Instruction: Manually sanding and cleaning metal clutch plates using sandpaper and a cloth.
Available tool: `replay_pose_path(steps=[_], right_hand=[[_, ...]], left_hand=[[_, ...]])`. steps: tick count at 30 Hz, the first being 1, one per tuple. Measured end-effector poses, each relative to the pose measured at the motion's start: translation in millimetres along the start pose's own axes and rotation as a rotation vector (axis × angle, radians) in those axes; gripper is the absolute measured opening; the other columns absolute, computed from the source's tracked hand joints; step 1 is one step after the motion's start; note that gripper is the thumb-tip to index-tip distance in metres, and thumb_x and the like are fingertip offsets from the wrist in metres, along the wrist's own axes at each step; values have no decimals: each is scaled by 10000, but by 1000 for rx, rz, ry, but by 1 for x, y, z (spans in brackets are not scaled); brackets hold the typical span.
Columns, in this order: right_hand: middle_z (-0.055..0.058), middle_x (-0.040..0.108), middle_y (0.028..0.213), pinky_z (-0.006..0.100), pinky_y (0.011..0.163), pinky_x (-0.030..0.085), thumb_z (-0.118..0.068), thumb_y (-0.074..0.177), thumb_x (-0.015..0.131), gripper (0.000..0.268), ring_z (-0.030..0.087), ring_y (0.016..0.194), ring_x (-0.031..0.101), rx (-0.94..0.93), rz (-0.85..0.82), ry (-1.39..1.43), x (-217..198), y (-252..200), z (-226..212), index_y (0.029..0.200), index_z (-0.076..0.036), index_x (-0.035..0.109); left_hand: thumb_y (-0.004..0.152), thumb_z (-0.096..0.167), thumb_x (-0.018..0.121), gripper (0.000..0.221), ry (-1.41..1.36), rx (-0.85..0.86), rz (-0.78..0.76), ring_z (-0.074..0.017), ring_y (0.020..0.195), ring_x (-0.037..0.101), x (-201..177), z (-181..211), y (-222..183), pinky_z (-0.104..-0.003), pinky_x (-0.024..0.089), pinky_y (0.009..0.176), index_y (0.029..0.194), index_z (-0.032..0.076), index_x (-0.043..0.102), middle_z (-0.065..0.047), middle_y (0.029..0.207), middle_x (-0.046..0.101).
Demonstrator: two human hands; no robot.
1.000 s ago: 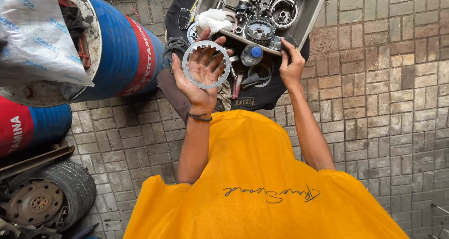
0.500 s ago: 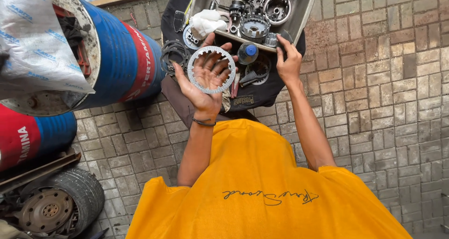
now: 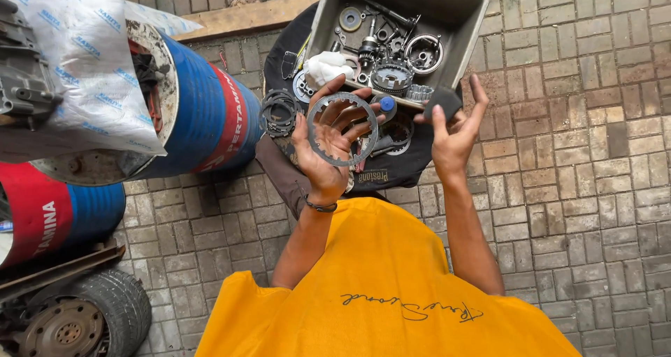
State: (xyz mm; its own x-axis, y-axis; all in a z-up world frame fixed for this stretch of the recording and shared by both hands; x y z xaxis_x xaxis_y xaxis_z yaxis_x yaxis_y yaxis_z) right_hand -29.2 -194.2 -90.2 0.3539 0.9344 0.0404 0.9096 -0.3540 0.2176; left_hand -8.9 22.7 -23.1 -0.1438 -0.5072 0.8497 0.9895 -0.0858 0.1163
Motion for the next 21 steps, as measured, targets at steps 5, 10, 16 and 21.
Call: replay_pose_path(steps=[5,10,16,21], right_hand=[[252,733,1084,447,833,637,110,1074,536,607,327,843,758,-145,10,-64,2,4,-26,1545,-155,259],[234,745,1058,465,829,627,89,1032,590,496,341,860,751,-311,-1,-133,7,-8,-54,1415,-147,382],[211,761,1025,490,824,613,62,976,662,351,359,883,742,-542,-22,-227,9,-16,-89,1243,-134,546],[187,777,991,514,819,598,36,920,735,218,378,906,732,-781,-41,-306,27,-27,-117,1071,-120,711]], left_hand=[[1109,474,286,631,-24,-7,-17,-539,1178,630,-9,-7,0,-677,563,984,1463,-10,481,-362,1340,600],[1111,472,290,628,-38,-5,-11,-541,1171,633,-3,-12,2,-681,564,979,1455,-16,484,-367,1334,601],[1114,468,295,625,-64,6,-9,-545,1162,637,14,-8,4,-686,566,972,1445,-25,489,-373,1326,602],[1117,465,300,622,-78,25,-14,-548,1152,641,31,-5,8,-691,568,965,1435,-33,495,-379,1317,603]])
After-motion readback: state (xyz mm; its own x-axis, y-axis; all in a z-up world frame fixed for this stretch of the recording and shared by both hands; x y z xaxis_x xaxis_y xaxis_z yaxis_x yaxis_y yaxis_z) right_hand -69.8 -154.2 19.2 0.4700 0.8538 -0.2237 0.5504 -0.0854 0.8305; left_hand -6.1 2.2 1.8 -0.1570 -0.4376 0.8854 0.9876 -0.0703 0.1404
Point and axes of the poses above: each hand's wrist, its own y-axis towards the middle knuckle, its own x-axis out of the palm, z = x × y, the point moved 5 cm from there along y, towards the middle knuckle
